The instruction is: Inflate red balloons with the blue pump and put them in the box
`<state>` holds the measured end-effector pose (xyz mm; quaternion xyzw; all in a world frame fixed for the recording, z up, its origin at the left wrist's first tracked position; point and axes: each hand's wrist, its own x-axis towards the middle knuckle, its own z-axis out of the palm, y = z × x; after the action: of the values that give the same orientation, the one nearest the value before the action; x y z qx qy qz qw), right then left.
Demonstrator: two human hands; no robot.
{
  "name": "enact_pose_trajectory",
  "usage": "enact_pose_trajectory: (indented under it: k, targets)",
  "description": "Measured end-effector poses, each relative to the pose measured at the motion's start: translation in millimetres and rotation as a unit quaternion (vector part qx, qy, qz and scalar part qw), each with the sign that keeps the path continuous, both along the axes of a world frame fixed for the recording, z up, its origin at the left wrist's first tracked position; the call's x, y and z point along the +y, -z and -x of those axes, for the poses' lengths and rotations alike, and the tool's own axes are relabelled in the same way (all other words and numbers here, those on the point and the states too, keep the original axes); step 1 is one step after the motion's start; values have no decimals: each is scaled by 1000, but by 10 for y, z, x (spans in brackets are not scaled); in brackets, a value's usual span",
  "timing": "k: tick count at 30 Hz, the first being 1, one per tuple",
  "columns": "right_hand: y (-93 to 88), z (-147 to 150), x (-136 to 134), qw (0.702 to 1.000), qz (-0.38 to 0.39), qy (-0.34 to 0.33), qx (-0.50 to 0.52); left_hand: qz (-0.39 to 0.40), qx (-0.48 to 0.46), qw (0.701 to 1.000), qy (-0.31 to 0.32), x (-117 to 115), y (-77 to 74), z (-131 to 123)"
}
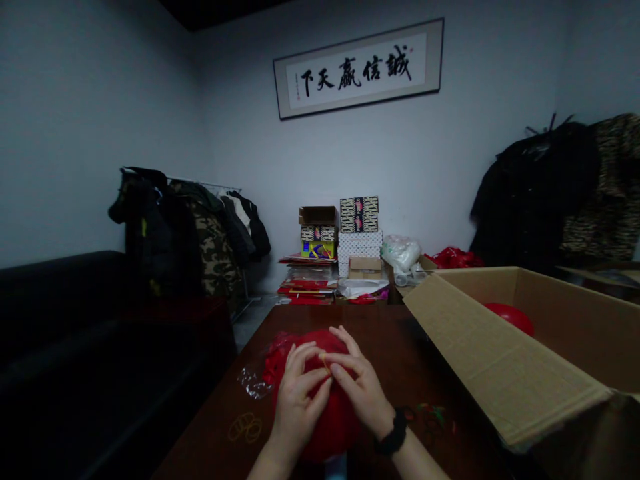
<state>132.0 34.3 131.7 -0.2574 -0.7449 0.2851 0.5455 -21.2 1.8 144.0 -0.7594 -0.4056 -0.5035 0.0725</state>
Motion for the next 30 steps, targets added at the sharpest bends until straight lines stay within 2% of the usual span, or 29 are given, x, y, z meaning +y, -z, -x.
enact_pose_trajectory:
  k: [3,8,12,15,19,22,25,30]
  targets:
    - [37,51,8,997,-50,61,-13,12,-21,1000,14,11,21,-9]
    - [37,79,25,976,-139,162,-52,15,-50,998,31,22,31,-3]
    - [40,69,72,972,-127,188,-63,23,-55,997,41,23,18,22]
    - [53,20,117,984,-64,162,-42,41,-53,997,47,22,30,34]
    - [19,-96,149,997,3,70,-41,72,-82,991,71,35,62,33]
    - [-39,-146,140,995,-24,25,-96,92,-137,983,77,60,67,30]
    - [-100,-136,112,988,-46,25,-145,109,-184,973,85,85,50,27]
    - [-164,-89,75,991,-27,19,-132,123,-207,963,121,114,6,44]
